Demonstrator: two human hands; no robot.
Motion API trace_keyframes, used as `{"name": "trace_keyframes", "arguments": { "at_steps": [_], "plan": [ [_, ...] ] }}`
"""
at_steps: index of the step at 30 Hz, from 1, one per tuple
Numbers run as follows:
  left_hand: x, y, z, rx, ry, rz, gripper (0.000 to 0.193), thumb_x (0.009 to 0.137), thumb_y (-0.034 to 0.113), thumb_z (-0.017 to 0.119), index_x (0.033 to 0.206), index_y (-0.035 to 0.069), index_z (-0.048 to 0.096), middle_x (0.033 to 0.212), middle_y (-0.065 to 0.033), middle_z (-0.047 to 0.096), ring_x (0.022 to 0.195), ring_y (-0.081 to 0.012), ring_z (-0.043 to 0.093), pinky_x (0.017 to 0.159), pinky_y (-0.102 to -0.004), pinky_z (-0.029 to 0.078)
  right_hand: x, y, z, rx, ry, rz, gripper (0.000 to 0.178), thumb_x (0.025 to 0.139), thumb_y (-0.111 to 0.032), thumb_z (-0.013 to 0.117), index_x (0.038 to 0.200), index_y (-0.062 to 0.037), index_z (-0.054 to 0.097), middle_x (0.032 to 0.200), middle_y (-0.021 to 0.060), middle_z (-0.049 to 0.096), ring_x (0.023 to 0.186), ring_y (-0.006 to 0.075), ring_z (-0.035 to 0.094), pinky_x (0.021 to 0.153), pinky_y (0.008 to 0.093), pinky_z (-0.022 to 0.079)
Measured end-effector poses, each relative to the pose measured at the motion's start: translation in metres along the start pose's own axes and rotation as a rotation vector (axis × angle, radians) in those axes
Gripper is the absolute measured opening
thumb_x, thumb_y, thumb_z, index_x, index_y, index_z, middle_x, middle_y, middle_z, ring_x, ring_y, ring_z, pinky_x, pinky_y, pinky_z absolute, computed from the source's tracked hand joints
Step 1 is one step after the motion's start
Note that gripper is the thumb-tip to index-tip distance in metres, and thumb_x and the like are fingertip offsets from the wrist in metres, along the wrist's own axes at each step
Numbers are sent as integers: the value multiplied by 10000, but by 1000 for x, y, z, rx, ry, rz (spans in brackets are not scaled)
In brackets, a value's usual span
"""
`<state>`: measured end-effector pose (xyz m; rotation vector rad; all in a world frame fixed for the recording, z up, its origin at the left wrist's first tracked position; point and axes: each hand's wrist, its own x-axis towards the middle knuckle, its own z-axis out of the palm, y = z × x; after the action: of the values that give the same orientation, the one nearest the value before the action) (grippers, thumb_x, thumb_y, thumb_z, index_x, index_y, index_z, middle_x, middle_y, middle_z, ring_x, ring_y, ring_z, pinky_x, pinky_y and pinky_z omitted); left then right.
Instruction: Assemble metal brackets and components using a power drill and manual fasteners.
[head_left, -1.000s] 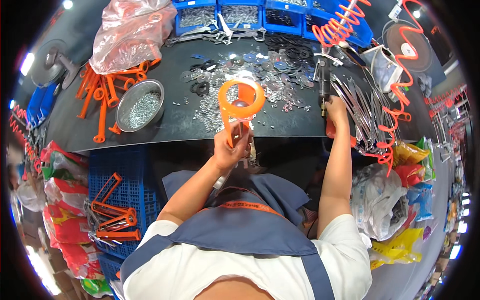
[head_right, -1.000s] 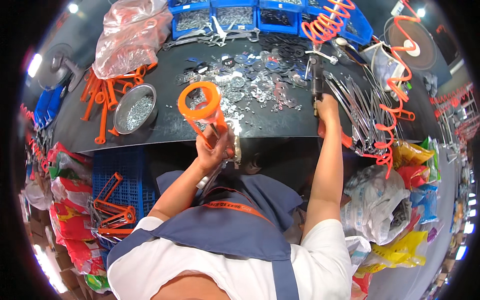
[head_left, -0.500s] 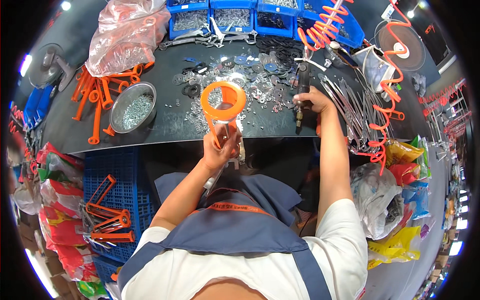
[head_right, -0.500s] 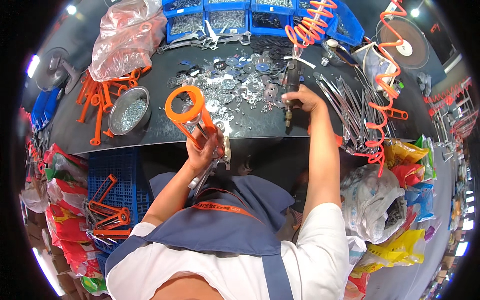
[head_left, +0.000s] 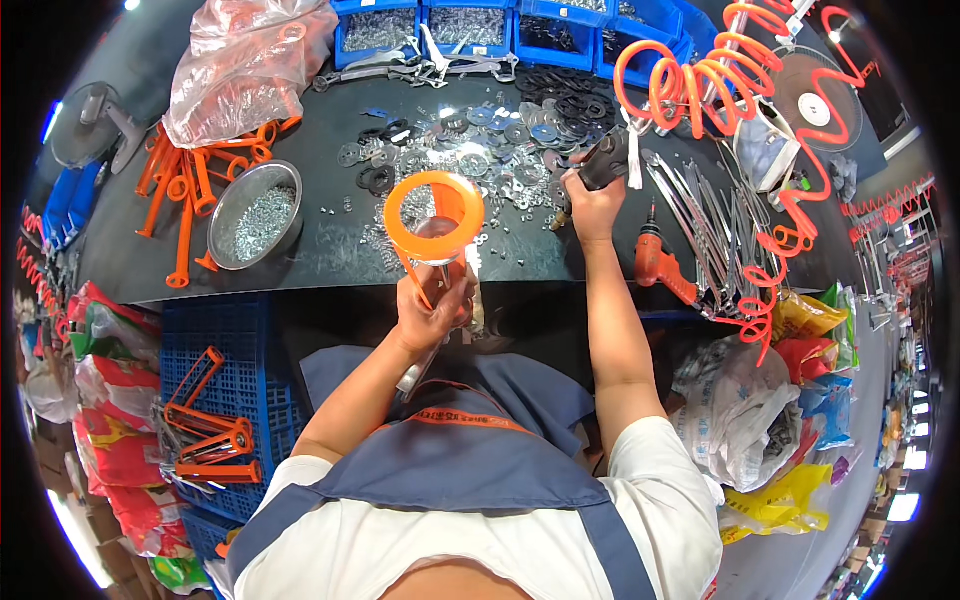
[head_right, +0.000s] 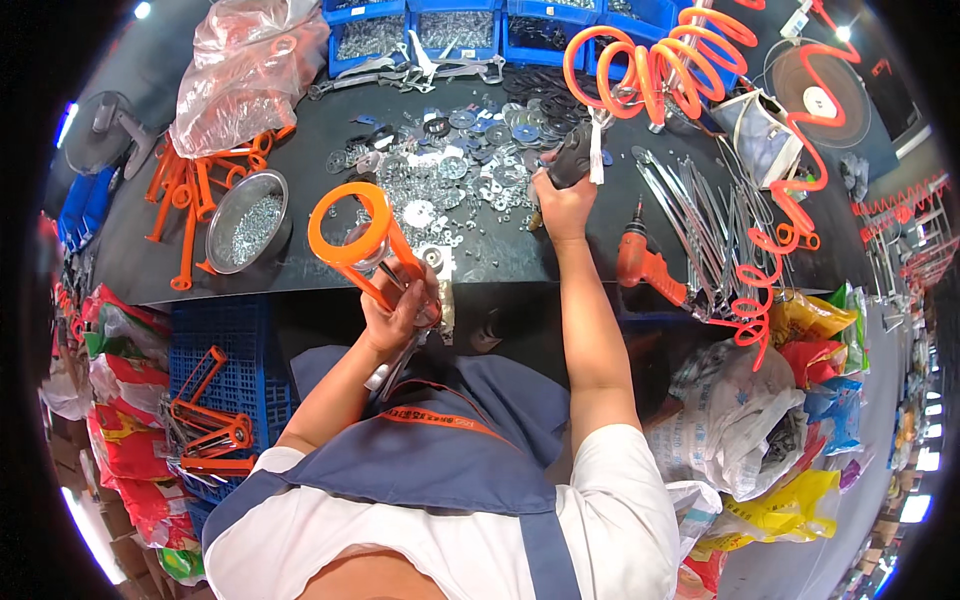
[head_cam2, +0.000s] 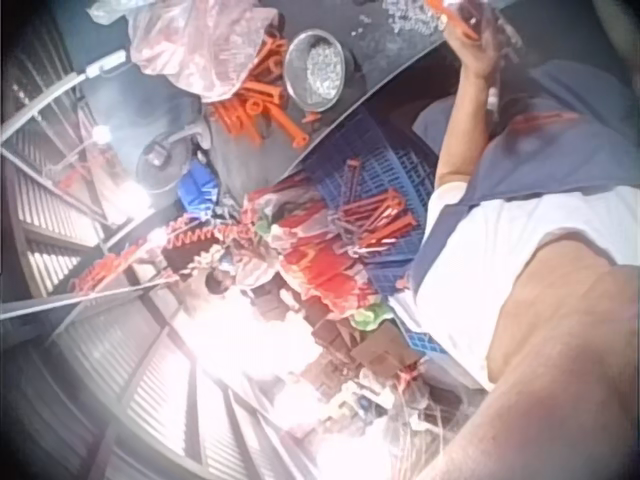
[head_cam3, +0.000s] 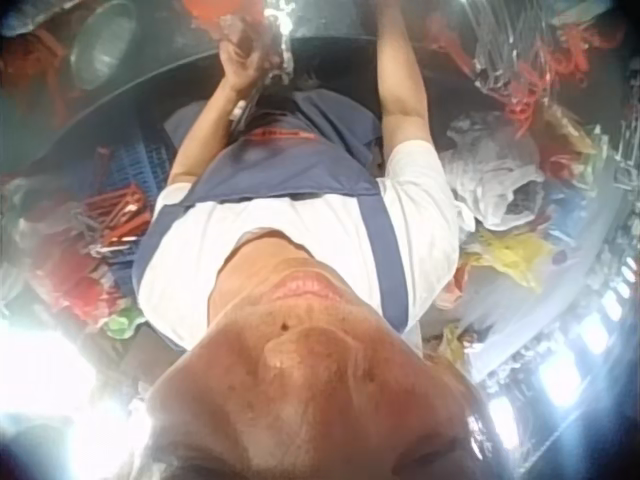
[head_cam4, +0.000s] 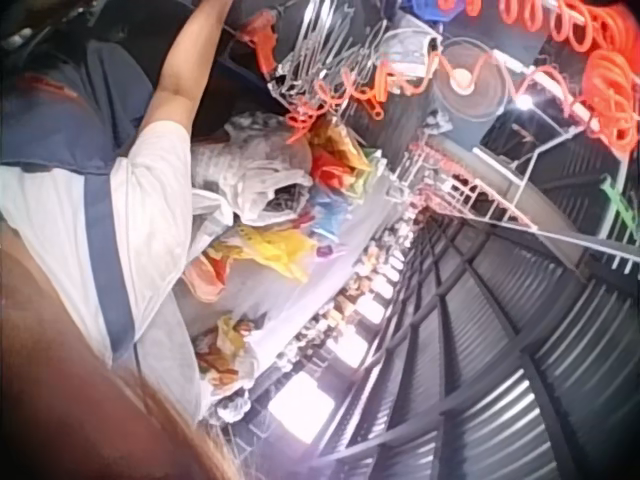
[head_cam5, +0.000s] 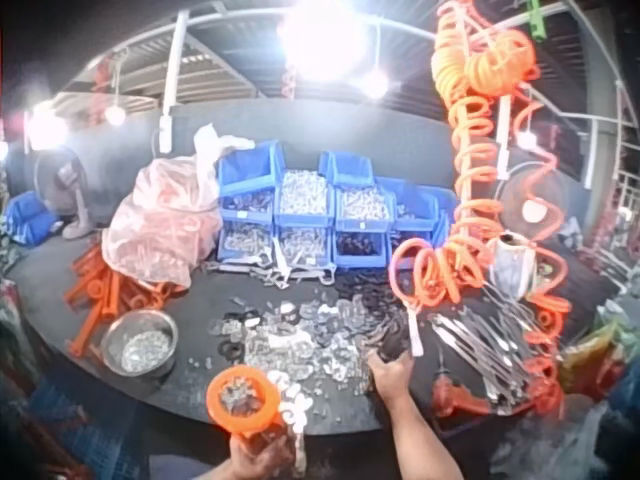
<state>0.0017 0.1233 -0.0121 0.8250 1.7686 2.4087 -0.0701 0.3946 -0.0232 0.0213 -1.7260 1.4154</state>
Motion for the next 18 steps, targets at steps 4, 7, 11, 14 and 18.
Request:
{"name": "trace_keyframes", "arguments": {
  "at_steps": [4,7,11,14,18],
  "plan": [
    [-4,-5,-7,-101,-38,-23,60,889,2,536,934,-23,505,819,-87,591,709,-114,552,658,-262,459,-9,-23,5,-99,-115,97,257,758,79,607,976,-30,526,859,25,581,721,97,578,678,260,485],
    [-3,-13,-8,-116,-61,4,101,901,-10,518,1001,-5,503,805,-66,575,618,-81,525,552,-227,423,-20,-29,12,37,-146,0,256,737,30,651,979,-1,574,826,16,599,683,88,549,665,254,478],
    [2,-6,-2,-62,-18,-81,14,917,25,533,918,14,542,684,-13,559,512,-42,510,435,-196,394,-9,-27,16,4,-24,3,244,750,-17,660,982,6,589,806,13,605,683,98,556,667,271,481],
    [6,-11,-4,-35,-16,-73,44,914,47,548,887,13,553,676,-4,560,500,-44,512,437,-204,400,-2,-2,5,-446,-49,-156,327,760,-22,679,1063,-6,557,671,-3,581,620,90,555,586,250,458],
    [0,-23,-5,1,-11,21,66,923,66,535,886,15,556,668,-14,561,495,-48,509,433,-222,405,-5,-37,8,-20,-56,16,122,823,3,613,925,1,546,747,75,623,649,140,607,607,281,502]
  ]
}}
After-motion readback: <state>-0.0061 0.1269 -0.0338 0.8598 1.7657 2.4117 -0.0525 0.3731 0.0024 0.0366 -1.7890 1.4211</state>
